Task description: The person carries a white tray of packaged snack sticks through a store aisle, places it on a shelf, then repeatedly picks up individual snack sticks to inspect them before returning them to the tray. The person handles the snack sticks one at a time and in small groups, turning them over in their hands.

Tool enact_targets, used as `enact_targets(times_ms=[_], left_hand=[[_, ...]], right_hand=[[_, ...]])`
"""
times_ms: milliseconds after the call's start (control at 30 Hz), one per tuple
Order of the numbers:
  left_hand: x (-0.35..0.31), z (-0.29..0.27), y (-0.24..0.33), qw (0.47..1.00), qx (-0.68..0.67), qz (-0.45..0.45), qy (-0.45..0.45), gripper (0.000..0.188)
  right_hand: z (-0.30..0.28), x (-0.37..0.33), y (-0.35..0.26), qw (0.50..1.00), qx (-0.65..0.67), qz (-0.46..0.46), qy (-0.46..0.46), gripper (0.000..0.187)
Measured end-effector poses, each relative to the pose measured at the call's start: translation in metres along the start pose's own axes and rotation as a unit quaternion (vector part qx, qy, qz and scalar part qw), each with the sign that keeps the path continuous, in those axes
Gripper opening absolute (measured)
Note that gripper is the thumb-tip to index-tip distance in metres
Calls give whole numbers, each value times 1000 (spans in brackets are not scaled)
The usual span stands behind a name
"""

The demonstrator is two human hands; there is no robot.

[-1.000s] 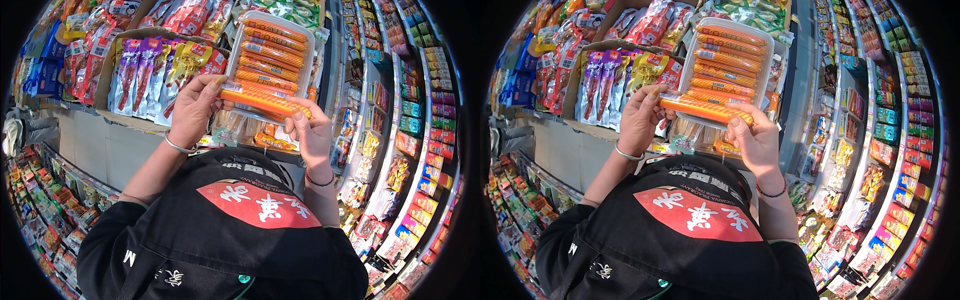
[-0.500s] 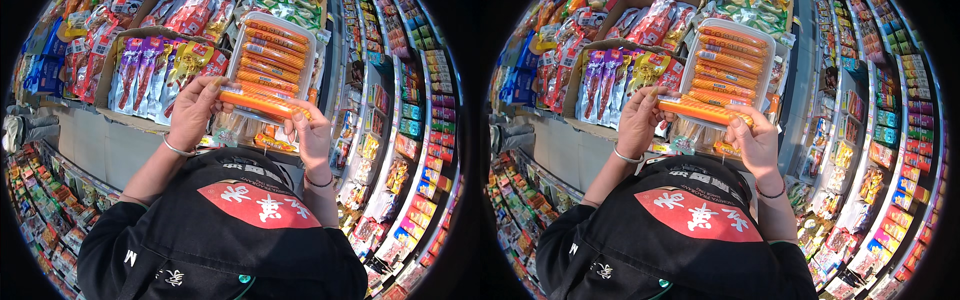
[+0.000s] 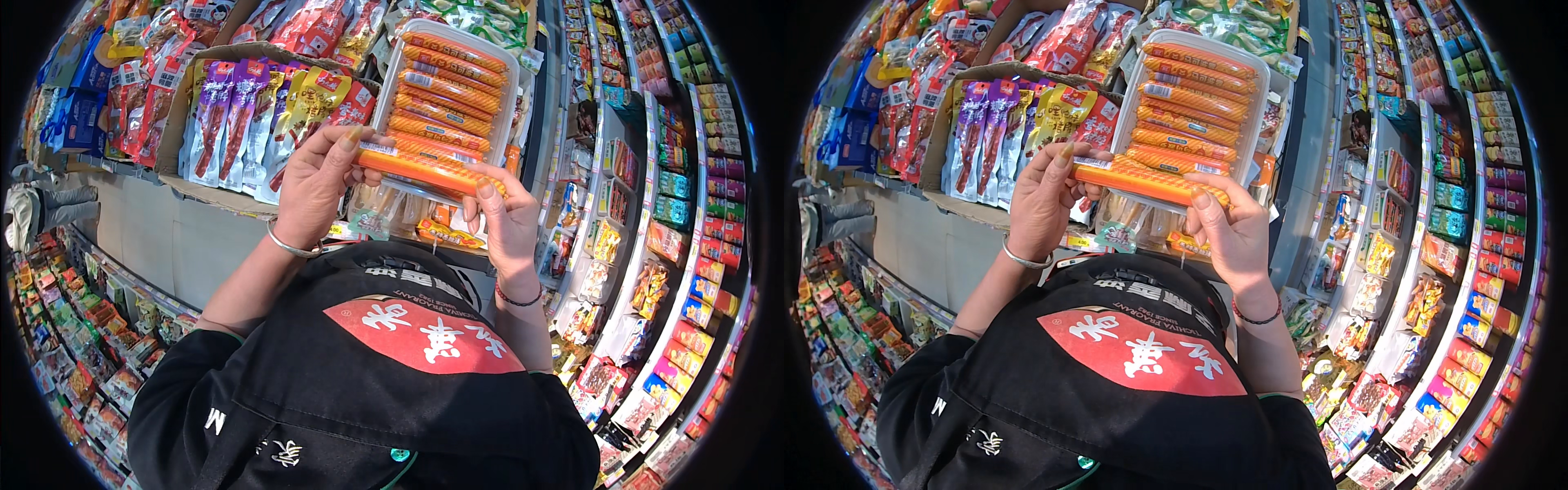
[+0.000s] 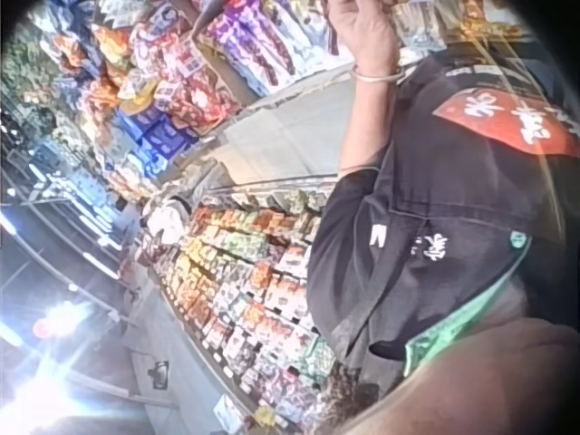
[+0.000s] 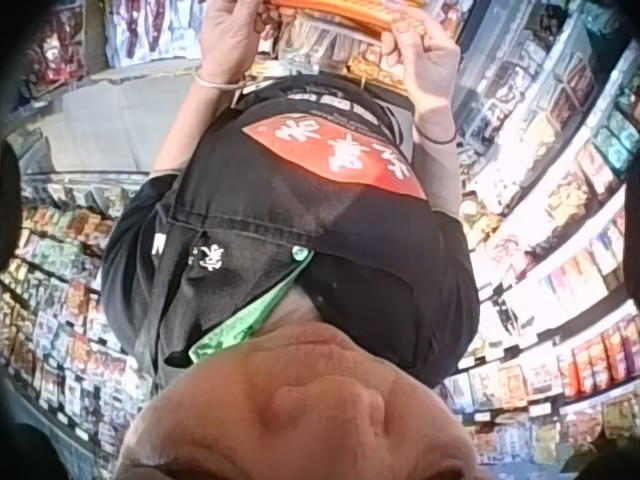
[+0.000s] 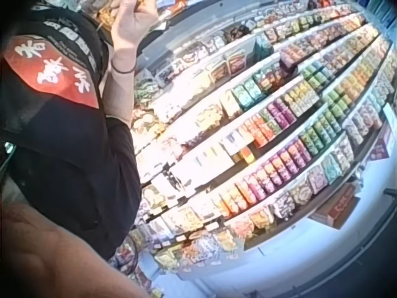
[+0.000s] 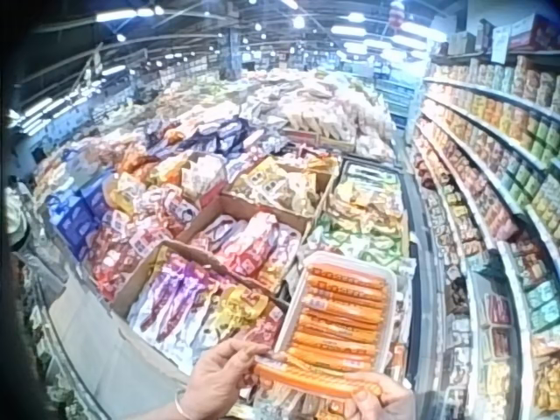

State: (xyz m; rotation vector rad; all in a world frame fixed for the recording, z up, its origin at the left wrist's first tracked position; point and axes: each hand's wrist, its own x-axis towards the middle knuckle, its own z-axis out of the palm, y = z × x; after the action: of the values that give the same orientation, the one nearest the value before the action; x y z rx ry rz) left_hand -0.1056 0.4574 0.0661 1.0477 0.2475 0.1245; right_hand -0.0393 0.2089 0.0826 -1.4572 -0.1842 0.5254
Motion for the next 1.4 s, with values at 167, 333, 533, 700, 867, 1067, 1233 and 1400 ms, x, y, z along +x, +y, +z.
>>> enact_targets(times_ms=[167,333,533,700,867,1067,1233,1400], left_hand=[[1,0,1,1000,-5,0,4,30],[1,6,6,999,-12,-8,32,29],[2,-1,5,1000,-14,-3,15,30],[3,-3,5,1000,-21,-1,2,30],[5,3,8,999,-40,-11,29,31],[8,12,-11,990,-122,-50,53,27],[17,-9,0,985,-134,-33,106,27],[16,-21,0,989,-86,-66,96,21]], right_hand=[[5,0,2,1000,9,-1,7,37],[9,0,4,1000,22,7,11,37],[11,2,7,999,34,8,11,37],[13,2,8,999,44,18,13,37],[22,2,10,998,51,46,-2,40],[49,-1,21,987,-11,29,-159,45],[23,22,53,841,-506,-181,61,35],[11,26,57,792,-594,-140,16,29]])
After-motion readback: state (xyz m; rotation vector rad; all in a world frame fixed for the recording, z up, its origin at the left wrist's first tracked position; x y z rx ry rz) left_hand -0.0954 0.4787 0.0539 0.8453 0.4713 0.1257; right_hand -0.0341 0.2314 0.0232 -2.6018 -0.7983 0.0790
